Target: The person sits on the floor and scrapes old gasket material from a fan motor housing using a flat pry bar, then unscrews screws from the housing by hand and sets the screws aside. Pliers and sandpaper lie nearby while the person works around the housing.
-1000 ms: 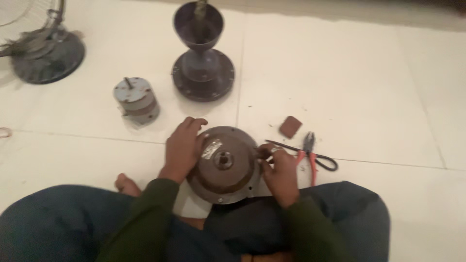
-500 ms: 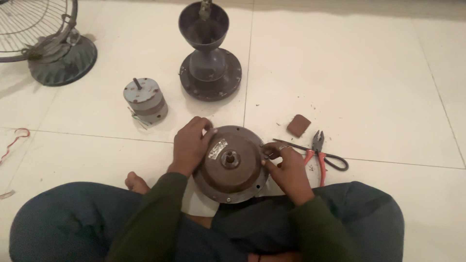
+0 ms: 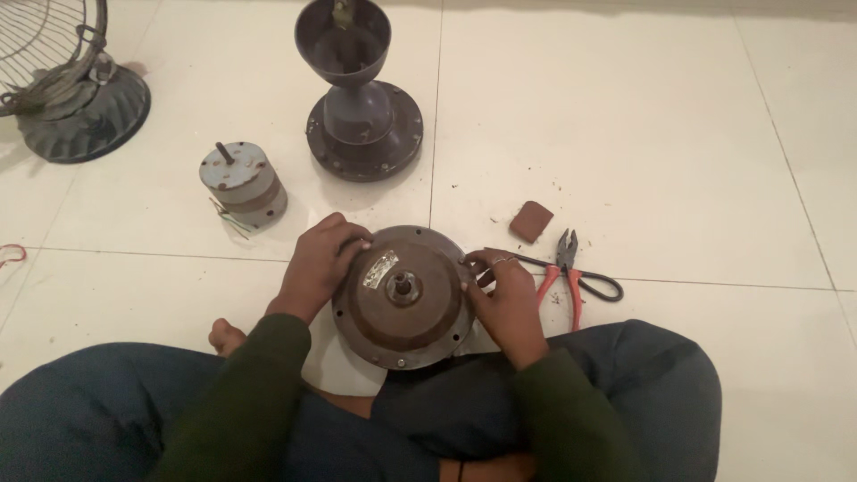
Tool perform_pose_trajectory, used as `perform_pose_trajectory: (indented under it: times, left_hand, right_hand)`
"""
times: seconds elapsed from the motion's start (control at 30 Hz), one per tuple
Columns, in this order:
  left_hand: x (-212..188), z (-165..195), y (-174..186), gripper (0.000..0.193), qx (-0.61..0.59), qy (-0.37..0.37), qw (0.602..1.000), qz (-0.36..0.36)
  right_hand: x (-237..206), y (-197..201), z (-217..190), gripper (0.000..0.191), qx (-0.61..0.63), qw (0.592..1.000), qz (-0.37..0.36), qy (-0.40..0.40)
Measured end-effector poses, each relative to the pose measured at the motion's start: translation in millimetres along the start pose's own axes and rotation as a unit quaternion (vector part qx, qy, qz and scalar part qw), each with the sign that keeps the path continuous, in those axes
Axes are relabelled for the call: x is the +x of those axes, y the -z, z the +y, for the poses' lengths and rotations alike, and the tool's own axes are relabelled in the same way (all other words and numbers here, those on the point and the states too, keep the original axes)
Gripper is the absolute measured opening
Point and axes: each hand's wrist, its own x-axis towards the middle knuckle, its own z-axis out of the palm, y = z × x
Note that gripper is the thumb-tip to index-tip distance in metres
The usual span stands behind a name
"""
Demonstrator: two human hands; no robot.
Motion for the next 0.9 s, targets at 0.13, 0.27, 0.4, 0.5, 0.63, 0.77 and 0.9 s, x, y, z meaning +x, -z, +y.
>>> perform_pose_trajectory:
  times: [0.13, 0.27, 0.4, 0.5, 0.63, 0.77, 0.9]
  left_hand:
    - [1, -2, 5, 0.011, 0.02, -0.024, 0.999, -0.032]
    - [0, -5, 4, 0.011, 0.063, -0.04, 0.997, -0.032]
    - [-10, -4, -4, 0.014, 0.078, -0.012, 0.997, 0.014]
    - [-17, 1, -15, 0.015, 0.06, 0.024, 0.996, 0.059]
    - [-15, 1, -21, 0.016, -0.024, 0.097, 0.992, 0.073]
    - [-17, 1, -25, 0.017, -0.007, 0.128, 0.988, 0.083]
    - [-26, 7, -35, 0.018, -0.012, 0.165, 0.976, 0.141]
  right_hand:
    - [0, -3, -1, 0.044, 0.033, 0.998, 0.053, -0.023]
    - [9, -4, 1, 0.037, 0.039, 0.993, 0.05, -0.101]
    - [22, -10, 0, 0.03, 0.002, 0.994, 0.103, -0.024]
    - [33, -4, 5, 0.026, -0.006, 0.998, 0.062, 0.005]
    - [44, 38, 30, 0.026, -0.102, 0.988, 0.086, -0.082]
    - [62, 109, 74, 0.033, -0.308, 0.944, 0.071, -0.097]
    - [63, 135, 102, 0.067, -0.415, 0.885, -0.097, -0.186]
